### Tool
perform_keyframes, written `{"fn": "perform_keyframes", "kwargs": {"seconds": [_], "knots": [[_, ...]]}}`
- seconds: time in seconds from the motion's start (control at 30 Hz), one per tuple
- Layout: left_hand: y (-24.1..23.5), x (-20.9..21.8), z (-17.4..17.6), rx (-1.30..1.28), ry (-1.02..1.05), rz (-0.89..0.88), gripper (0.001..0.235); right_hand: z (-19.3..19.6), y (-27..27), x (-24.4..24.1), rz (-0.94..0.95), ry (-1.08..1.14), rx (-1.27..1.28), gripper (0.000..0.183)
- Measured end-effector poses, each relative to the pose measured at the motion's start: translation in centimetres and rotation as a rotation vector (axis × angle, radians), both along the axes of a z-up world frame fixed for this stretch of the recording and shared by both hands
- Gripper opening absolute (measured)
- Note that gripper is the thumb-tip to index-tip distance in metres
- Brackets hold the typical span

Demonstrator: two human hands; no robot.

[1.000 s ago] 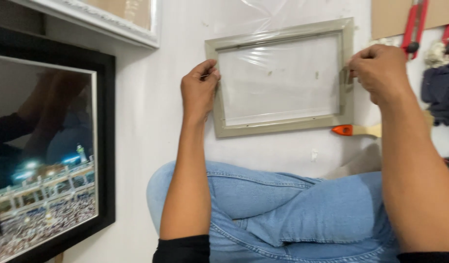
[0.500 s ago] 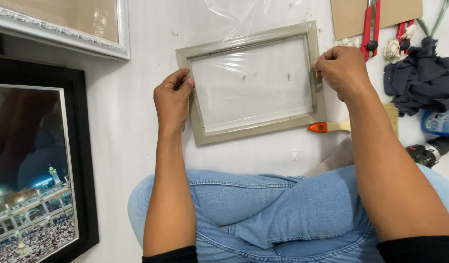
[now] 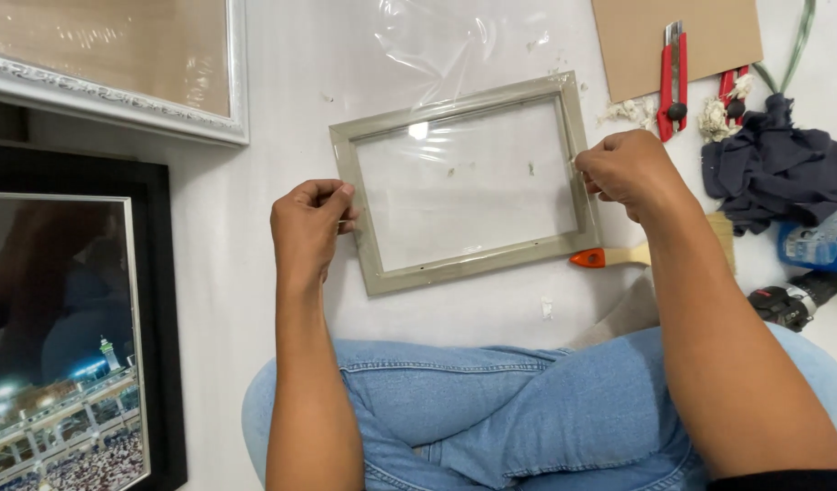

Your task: Removing the back of a picture frame, cleaning it with a brush, and applying a protective plastic film.

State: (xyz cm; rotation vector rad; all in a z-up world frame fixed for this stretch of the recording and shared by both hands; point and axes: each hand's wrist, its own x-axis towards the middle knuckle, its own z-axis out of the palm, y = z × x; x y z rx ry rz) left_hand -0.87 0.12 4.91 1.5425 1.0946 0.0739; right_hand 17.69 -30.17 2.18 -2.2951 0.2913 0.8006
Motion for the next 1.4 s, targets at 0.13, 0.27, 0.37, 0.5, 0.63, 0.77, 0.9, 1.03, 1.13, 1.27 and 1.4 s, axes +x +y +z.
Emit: {"fn": "perform_keyframes", "kwargs": {"seconds": [0.13,0.27,0.37,0.5,0.63,0.77,0.9,1.03,1.13,1.27,1.4], "knots": [[-0.1,-0.2,-1.6,0.026,-0.037,-0.045,0.022,-2.2,-1.2,-0.1,0.05,-0.086,0.003,0.024],[-0.4,-0.2,-1.2,0.006,-0.024,-0.071,0.026,-3.0,-1.4,0.0,0.052,-0.095,-0.018,0.025],[-0.3,-0.2,-1.6,0.037,-0.005,-0.101,0.027,-3.0,-1.2,0.0,0.061,-0.079,-0.029,0.024],[-0.2,-0.3,-2.5,0.059,0.005,-0.117,0.03,-3.6,-1.7,0.2,0.08,-0.087,-0.038,0.023],[-0.3,0.3,-1.8,0.048,0.091,-0.128,0.029,-2.0,-0.8,1.5,0.098,0.14,-0.095,0.019],[-0.2,0.3,-2.4,0.048,0.095,-0.12,0.037,-1.9,-0.5,1.6,0.139,0.112,-0.206,0.019],[-0.3,0.5,-2.0,0.0,0.12,-0.122,0.039,-2.6,-0.9,1.8,0.092,0.107,-0.159,0.02],[-0.3,0.5,-2.4,0.013,0.111,-0.141,0.039,-2.7,-1.1,1.9,0.097,0.109,-0.171,0.022],[-0.2,0.5,-3.0,0.036,0.102,-0.144,0.03,-2.2,-0.6,1.4,0.095,0.072,-0.197,0.022],[-0.3,0.5,-2.7,0.072,0.125,-0.157,0.025,-1.8,-0.3,1.2,0.119,0.076,-0.217,0.023],[-0.3,0.6,-1.9,0.018,0.117,-0.118,0.026,-2.5,-0.7,1.6,0.113,0.067,-0.208,0.022]]}}
